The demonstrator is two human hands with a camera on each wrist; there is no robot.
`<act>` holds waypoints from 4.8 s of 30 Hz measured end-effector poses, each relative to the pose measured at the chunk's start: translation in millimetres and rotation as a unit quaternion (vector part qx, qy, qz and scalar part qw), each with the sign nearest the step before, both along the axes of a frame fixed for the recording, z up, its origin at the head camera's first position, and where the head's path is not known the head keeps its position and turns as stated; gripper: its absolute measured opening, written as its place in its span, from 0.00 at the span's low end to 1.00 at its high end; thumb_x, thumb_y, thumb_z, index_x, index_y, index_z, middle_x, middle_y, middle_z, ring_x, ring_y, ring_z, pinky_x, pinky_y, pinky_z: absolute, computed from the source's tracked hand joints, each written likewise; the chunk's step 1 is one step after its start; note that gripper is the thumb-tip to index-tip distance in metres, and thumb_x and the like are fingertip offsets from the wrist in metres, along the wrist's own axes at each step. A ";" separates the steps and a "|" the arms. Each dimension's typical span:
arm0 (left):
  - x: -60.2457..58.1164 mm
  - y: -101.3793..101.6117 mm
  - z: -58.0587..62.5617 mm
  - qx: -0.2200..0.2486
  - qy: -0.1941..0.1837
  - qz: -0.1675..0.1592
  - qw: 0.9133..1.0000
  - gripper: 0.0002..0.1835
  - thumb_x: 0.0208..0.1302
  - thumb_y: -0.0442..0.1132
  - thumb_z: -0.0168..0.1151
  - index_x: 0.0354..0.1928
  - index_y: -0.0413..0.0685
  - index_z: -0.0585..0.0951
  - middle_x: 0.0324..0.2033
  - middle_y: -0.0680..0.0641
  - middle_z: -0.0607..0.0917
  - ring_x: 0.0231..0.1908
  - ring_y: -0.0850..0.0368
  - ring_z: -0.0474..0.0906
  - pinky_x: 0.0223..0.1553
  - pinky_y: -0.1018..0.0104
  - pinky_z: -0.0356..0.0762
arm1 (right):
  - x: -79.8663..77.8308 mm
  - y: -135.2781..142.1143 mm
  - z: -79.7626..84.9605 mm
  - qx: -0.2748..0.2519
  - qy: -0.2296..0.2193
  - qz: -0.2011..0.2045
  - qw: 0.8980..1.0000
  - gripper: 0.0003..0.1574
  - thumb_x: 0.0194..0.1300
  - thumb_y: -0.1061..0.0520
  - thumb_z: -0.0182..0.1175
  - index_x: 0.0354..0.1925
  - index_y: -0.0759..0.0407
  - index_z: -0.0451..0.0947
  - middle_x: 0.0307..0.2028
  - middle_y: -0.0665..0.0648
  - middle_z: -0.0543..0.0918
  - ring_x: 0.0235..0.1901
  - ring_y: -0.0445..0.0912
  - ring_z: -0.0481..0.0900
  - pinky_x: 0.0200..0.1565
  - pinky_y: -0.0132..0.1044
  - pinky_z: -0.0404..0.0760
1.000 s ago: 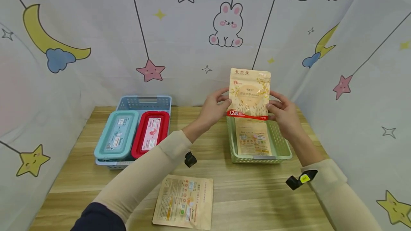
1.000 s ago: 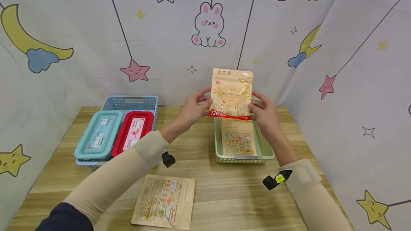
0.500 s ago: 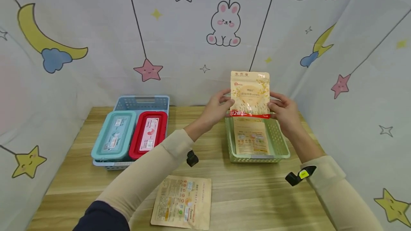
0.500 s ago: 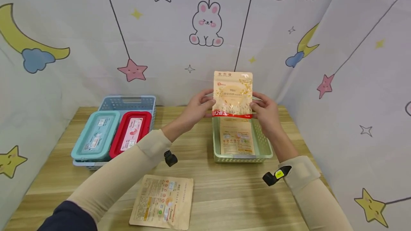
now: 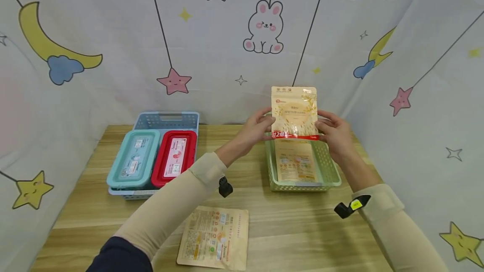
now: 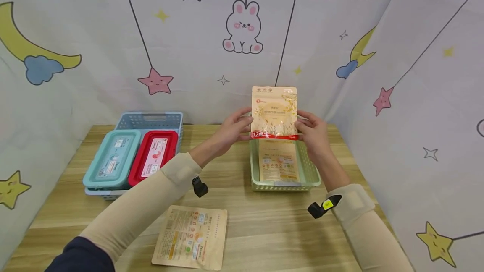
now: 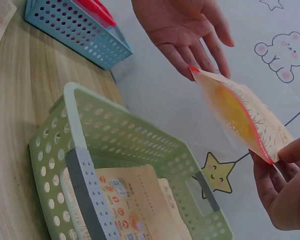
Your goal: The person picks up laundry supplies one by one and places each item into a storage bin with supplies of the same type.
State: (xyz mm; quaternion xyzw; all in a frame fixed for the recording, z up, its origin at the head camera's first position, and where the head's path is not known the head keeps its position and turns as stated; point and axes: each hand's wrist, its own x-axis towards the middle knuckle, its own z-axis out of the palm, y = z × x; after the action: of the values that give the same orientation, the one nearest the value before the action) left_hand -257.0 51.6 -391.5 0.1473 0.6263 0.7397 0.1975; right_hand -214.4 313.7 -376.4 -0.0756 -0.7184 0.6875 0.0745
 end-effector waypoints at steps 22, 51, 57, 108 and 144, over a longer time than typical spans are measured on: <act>-0.2 7.7 -13.0 -0.033 -0.050 -0.034 0.998 0.33 0.86 0.46 0.49 0.83 0.43 0.56 0.78 0.37 0.63 0.70 0.36 0.70 0.59 0.54 0.83 | 8.4 5.5 -9.8 0.116 -0.064 0.035 0.991 0.33 0.84 0.54 0.52 0.80 0.62 0.62 0.54 0.56 0.76 0.47 0.44 0.71 0.41 0.33 0.80; 10.1 27.6 -26.7 -0.109 0.010 -0.008 0.994 0.35 0.85 0.47 0.49 0.84 0.43 0.52 0.79 0.31 0.58 0.77 0.37 0.61 0.66 0.45 0.76 | 8.2 8.5 -43.5 0.096 -0.086 0.051 0.990 0.36 0.81 0.66 0.49 0.81 0.67 0.56 0.71 0.69 0.65 0.46 0.41 0.73 0.39 0.32 0.79; 11.2 31.9 -27.7 -0.128 0.013 -0.004 0.992 0.35 0.85 0.49 0.49 0.84 0.43 0.54 0.79 0.33 0.59 0.77 0.38 0.60 0.71 0.43 0.70 | 6.8 13.2 -48.4 0.102 -0.093 0.050 0.989 0.36 0.81 0.67 0.50 0.81 0.68 0.56 0.71 0.69 0.66 0.47 0.40 0.74 0.44 0.34 0.82; 2.2 70.0 -39.0 -0.114 -0.071 -0.023 0.991 0.43 0.83 0.67 0.38 0.85 0.46 0.53 0.84 0.44 0.50 0.82 0.41 0.46 0.80 0.39 0.47 | -3.8 11.4 -66.0 0.180 -0.160 0.075 0.968 0.45 0.76 0.61 0.49 0.82 0.74 0.44 0.79 0.78 0.53 0.79 0.68 0.51 0.75 0.63 0.59; 5.8 77.6 -35.4 -0.123 -0.125 0.026 0.984 0.47 0.82 0.69 0.40 0.86 0.47 0.44 0.85 0.43 0.47 0.82 0.39 0.47 0.78 0.35 0.50 | -6.6 8.3 -76.6 0.187 -0.167 0.097 0.963 0.47 0.82 0.57 0.49 0.82 0.74 0.37 0.81 0.77 0.42 0.81 0.69 0.43 0.77 0.64 0.55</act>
State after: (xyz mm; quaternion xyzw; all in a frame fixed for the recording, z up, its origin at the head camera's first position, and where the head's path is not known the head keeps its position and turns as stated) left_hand -251.3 129.2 -426.9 0.0119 0.6863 0.6745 0.2719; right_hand -221.0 322.0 -453.0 -0.1039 -0.8403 0.5225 -0.1001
